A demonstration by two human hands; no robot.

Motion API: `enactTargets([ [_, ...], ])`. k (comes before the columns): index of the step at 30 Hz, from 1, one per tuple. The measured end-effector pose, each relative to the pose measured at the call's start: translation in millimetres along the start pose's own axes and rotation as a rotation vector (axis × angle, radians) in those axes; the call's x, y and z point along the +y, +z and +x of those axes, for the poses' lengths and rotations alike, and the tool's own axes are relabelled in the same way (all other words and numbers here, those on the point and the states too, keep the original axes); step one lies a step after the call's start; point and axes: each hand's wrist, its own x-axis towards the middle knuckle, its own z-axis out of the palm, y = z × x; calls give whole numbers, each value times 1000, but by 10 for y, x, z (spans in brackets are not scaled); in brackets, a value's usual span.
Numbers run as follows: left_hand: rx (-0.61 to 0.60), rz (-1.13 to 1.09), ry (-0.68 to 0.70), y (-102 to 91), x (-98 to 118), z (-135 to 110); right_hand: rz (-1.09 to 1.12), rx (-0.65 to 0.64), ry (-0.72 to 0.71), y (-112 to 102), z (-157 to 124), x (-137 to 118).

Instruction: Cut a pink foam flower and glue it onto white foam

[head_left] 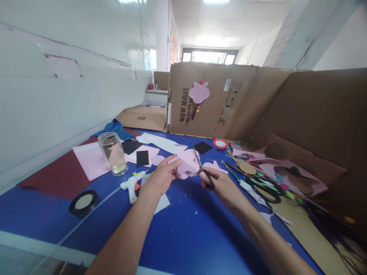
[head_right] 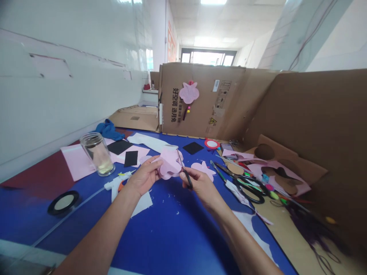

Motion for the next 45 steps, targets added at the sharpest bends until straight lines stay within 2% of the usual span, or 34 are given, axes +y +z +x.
enactTargets([
  [8,167,135,-2,15,-157,56,-78,-28,63,9,-47,3],
  [18,214,192,50,84,-206,38,-99,-45,75,-72,-145,82],
  [23,319,156,64,108,-250,40,-99,-27,102,-24,-157,89],
  [31,271,146,46,195,-264,24,-82,5,78,20,-172,152],
  [45,244,123,63,174,-237,35,-81,-8,77,46,-194,93],
])
